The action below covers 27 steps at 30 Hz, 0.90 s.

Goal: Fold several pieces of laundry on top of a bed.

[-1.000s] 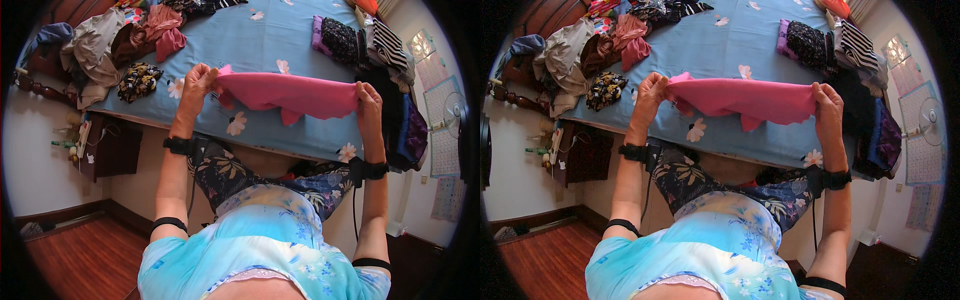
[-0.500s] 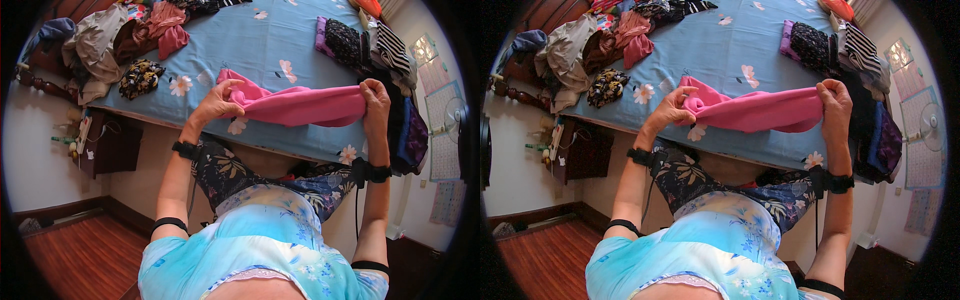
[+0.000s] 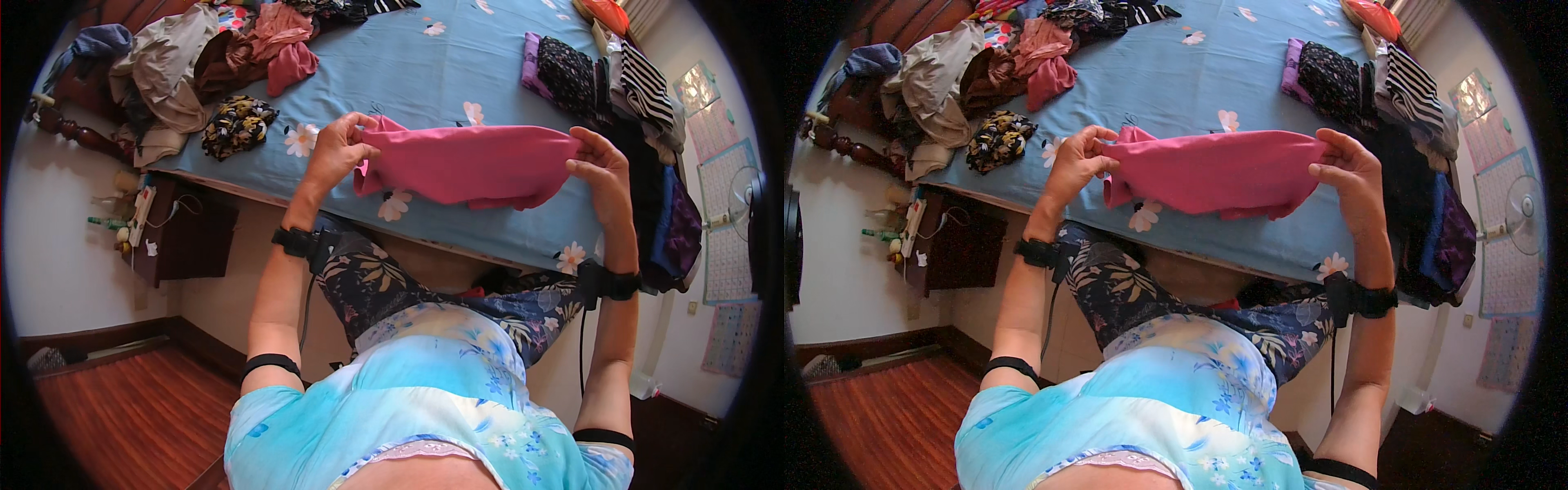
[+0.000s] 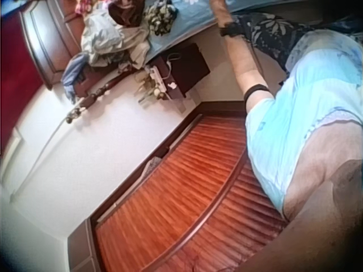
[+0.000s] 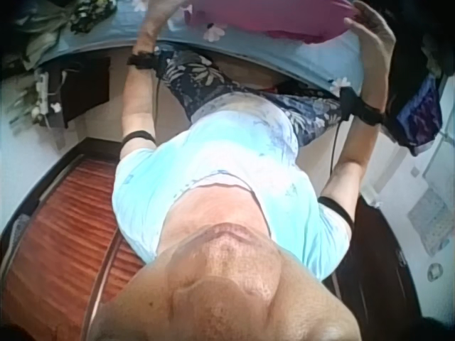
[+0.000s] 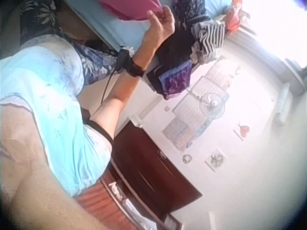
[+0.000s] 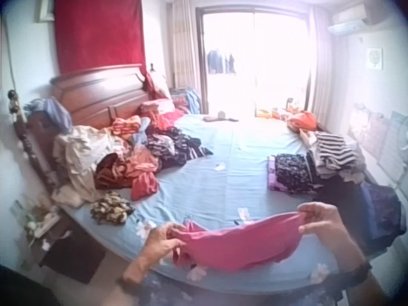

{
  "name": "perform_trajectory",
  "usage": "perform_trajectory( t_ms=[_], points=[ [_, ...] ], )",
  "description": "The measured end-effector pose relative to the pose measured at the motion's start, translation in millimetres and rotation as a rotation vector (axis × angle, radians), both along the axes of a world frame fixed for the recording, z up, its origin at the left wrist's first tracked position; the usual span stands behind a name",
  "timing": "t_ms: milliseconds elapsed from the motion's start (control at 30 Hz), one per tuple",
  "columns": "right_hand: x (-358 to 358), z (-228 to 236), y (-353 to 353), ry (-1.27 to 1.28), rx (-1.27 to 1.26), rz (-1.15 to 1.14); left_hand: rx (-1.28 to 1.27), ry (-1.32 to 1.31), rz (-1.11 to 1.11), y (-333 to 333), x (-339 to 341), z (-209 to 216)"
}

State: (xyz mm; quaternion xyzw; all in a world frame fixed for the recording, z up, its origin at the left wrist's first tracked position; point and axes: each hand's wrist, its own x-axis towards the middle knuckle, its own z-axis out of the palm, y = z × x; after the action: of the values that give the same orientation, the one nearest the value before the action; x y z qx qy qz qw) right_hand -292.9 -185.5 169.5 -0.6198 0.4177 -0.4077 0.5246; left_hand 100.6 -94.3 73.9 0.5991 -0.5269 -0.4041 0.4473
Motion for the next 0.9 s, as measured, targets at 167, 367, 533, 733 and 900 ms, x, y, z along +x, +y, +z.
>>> perform_trajectory(
  t_ms=[167, 367, 533, 733, 900],
  points=[
    [2.0, -21.3, -4.7, 0.225, -0.165, -0.064, -0.031, 0.004, 0.062, 0.1, -2.4, 17.2],
    [0.2, 25.5, -24.8, 0.57, -0.758, -0.134, -0.209, -0.357, 0.056, -2.1, 15.5, 52.3],
    [7.9, 105.5, -30.8, 0.346, -0.773, -0.192, -0.494, -0.05, 0.078, 8.0, 34.5, 132.2],
    [-8.9, 157.4, 11.8, 0.095, -0.744, -0.058, -0.64, 0.0, 0.136, 48.1, 41.8, 197.1],
    [-10.2, 170.4, 23.1, 0.073, -0.716, -0.054, -0.808, -0.08, 0.21, 53.3, 46.6, 216.2]
  ],
)
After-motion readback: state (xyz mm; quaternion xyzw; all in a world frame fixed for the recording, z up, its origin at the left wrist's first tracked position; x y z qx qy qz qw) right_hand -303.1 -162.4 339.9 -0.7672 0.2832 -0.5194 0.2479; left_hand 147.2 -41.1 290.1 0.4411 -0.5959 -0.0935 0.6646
